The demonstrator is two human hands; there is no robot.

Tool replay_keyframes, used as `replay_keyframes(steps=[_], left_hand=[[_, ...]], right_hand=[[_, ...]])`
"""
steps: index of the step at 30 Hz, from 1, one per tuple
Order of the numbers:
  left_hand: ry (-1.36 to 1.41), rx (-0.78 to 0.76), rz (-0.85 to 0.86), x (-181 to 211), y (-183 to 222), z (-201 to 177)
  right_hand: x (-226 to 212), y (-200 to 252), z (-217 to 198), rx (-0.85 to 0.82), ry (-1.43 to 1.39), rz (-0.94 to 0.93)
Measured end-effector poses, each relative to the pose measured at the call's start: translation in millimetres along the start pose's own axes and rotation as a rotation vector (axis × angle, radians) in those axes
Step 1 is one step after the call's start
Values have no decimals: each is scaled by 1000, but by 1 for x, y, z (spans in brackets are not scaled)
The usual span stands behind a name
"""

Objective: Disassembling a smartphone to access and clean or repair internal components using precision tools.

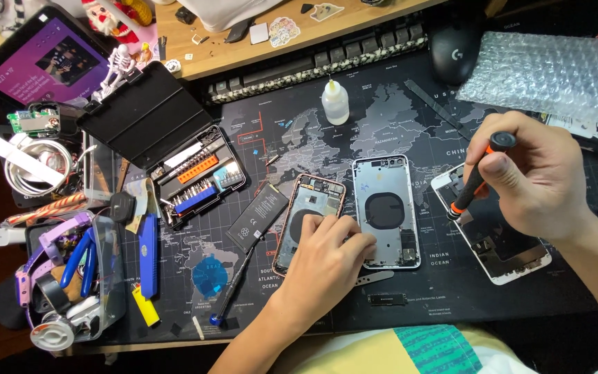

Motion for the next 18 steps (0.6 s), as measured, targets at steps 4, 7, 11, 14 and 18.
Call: replay_keyframes(steps=[4, 7, 11, 14, 18], left_hand=[[-44, 13, 34, 5, -1, -2], [-141, -24, 71, 12, 1, 3], [-282, -40, 107, 21, 2, 9], [-435, -92, 134, 29, 0, 14], [-609, -89, 116, 29, -1, 19]], right_hand=[[0, 0, 0, -1, 7, 5], [-1, 0, -1, 4, 10, 4], [0, -1, -1, 3, -7, 11], [-3, -2, -2, 3, 16, -6], [1, -2, -4, 2, 22, -5]])
Point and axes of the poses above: each hand's wrist, its own y-axis away from the middle knuckle, its own z-axis out of the palm, x = y × z, the point moved 8 cm from there along -y, towards the middle knuckle, and after that the axes turned 4 degrees about z, right-handed, at the moved point
